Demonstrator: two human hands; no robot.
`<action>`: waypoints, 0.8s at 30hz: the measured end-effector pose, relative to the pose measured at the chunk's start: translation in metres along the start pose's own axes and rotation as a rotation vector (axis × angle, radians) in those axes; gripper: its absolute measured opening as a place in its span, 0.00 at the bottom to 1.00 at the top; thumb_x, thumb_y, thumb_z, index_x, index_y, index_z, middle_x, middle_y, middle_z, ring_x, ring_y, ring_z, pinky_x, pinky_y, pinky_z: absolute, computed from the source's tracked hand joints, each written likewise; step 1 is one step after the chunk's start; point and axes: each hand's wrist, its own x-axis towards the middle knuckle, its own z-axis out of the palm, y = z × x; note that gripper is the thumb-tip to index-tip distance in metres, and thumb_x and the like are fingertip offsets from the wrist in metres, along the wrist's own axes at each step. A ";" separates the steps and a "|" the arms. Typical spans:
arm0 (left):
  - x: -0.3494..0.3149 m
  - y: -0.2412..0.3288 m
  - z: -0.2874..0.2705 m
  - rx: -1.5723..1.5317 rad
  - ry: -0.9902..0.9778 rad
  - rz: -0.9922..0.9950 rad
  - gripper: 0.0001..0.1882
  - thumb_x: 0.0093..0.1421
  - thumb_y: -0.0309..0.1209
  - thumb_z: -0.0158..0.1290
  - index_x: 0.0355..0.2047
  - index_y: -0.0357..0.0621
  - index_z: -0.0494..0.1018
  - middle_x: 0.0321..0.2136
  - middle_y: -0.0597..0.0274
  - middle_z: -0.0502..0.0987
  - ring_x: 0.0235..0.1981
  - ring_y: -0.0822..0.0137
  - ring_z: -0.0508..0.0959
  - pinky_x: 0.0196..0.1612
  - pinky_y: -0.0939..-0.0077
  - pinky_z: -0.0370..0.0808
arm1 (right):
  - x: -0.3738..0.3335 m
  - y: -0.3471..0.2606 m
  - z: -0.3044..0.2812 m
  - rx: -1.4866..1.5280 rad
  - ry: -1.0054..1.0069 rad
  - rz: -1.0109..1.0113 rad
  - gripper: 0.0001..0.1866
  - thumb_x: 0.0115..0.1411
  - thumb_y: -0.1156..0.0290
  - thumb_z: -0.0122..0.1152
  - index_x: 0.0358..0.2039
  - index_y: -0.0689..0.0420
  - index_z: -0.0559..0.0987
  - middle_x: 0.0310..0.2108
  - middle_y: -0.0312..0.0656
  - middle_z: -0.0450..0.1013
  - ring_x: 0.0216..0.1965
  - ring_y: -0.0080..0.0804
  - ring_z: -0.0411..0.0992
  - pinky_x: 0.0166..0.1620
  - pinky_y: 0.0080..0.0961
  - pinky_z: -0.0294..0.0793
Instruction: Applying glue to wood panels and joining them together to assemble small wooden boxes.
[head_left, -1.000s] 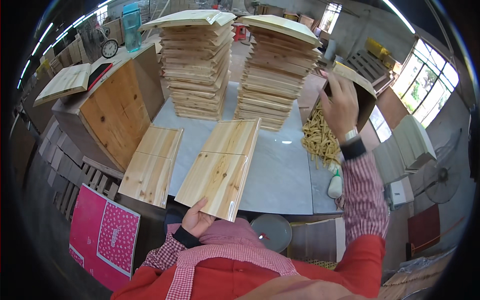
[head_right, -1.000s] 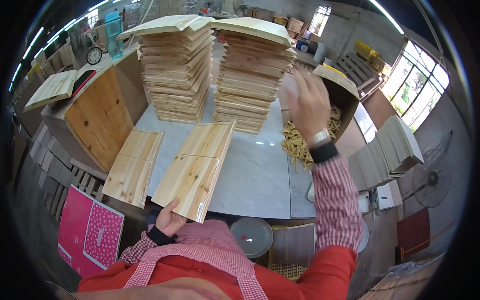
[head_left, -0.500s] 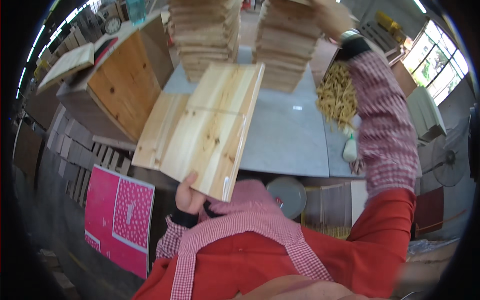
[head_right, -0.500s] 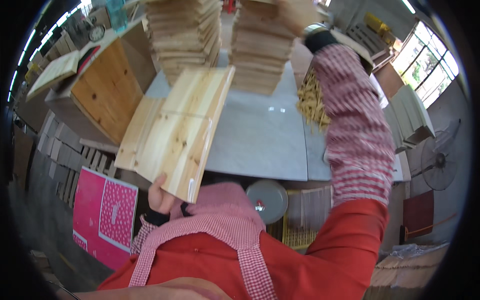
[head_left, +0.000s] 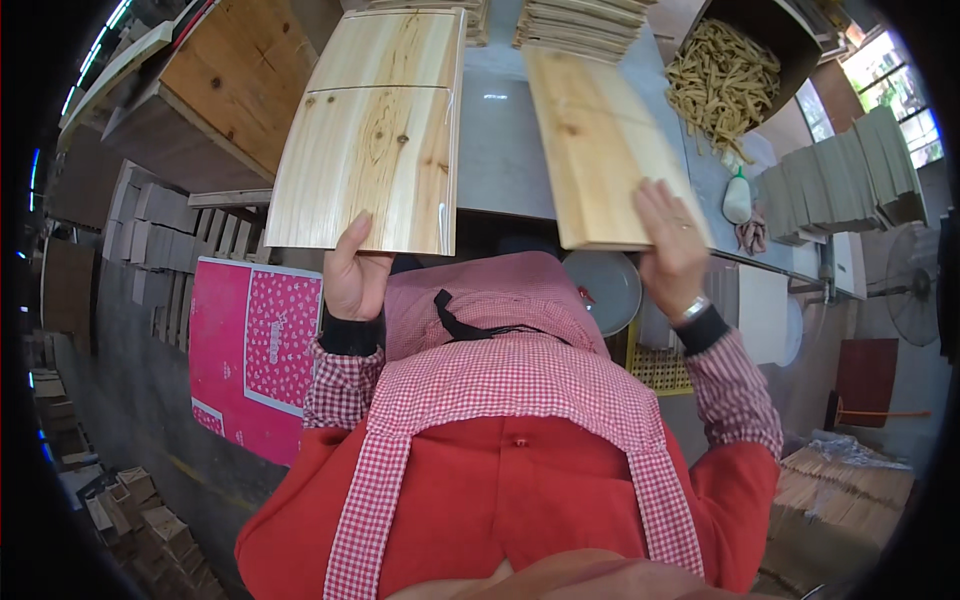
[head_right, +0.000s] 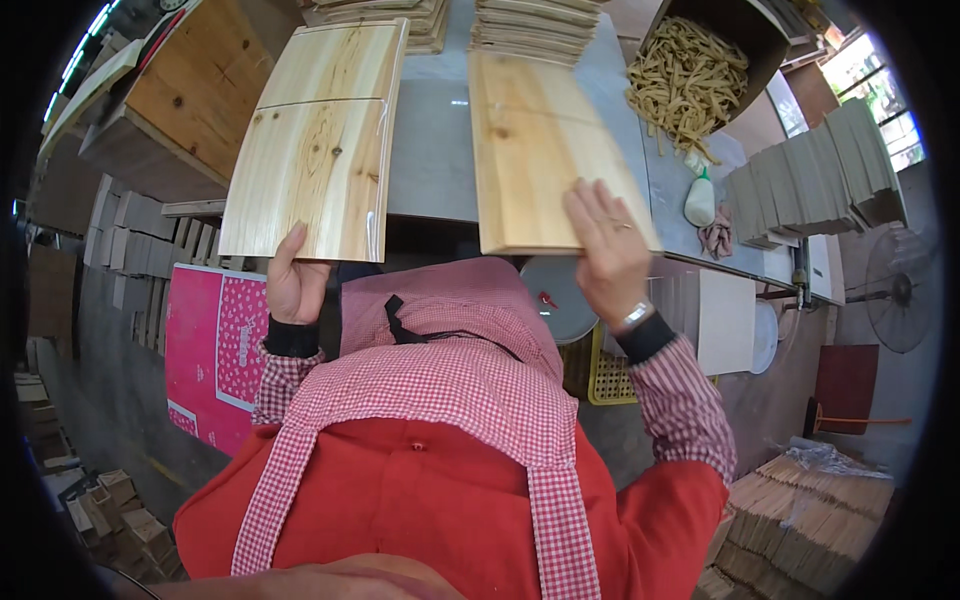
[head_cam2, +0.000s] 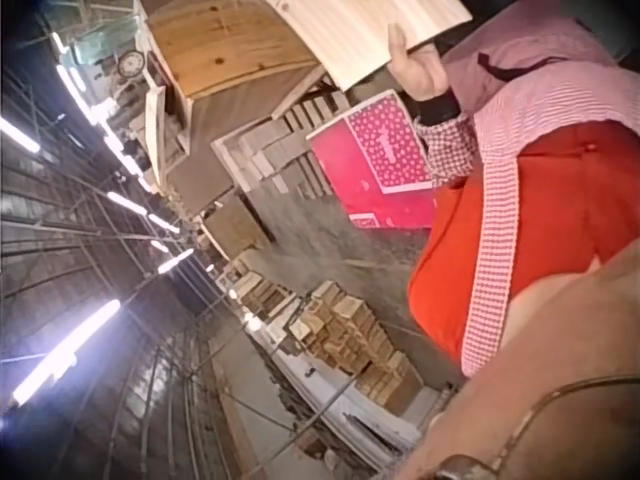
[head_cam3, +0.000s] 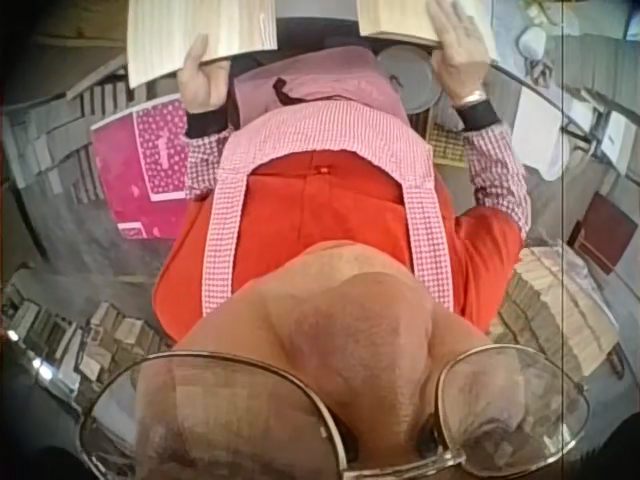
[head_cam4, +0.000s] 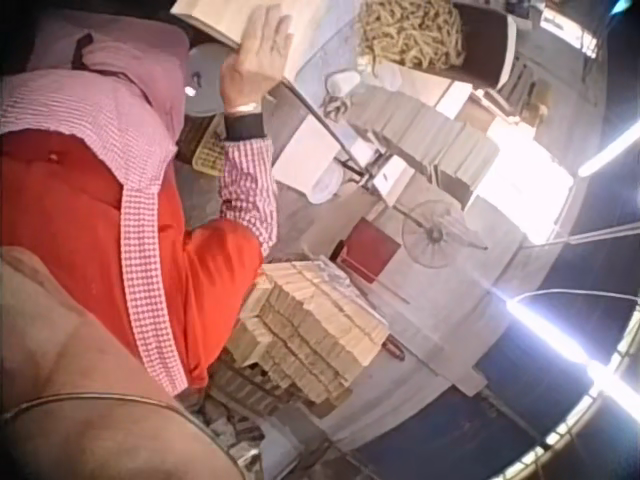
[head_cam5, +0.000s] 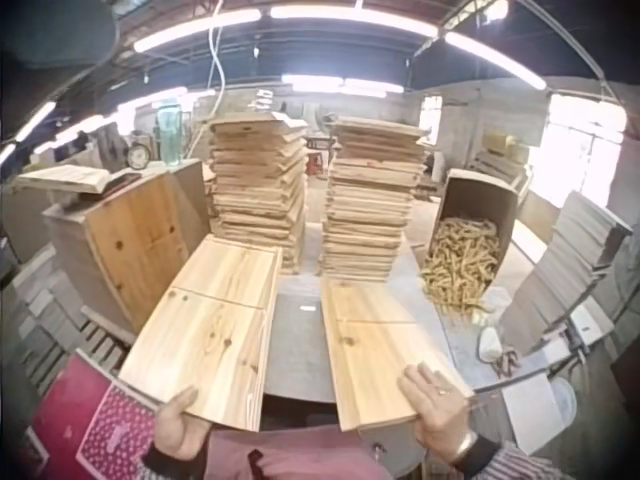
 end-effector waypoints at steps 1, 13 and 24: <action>-0.001 0.000 0.000 0.031 0.008 0.030 0.30 0.62 0.25 0.48 0.63 0.37 0.51 0.60 0.49 0.62 0.60 0.56 0.65 0.61 0.56 0.64 | -0.006 -0.002 0.022 0.030 -0.042 0.007 0.30 0.44 0.85 0.51 0.52 0.60 0.73 0.53 0.47 0.71 0.55 0.49 0.69 0.57 0.42 0.67; 0.033 -0.025 0.000 0.570 0.062 0.261 0.29 0.57 0.20 0.54 0.59 0.33 0.58 0.53 0.51 0.69 0.53 0.62 0.72 0.54 0.68 0.70 | -0.017 -0.051 0.139 0.183 -0.347 0.160 0.31 0.54 0.64 0.61 0.58 0.56 0.67 0.63 0.47 0.58 0.65 0.50 0.54 0.63 0.46 0.54; 0.066 -0.070 0.009 1.030 0.023 0.334 0.14 0.55 0.24 0.58 0.40 0.28 0.74 0.36 0.56 0.79 0.37 0.69 0.78 0.42 0.75 0.74 | -0.008 -0.045 0.147 0.335 -0.331 0.155 0.32 0.53 0.57 0.64 0.57 0.55 0.69 0.64 0.49 0.56 0.66 0.51 0.51 0.65 0.48 0.49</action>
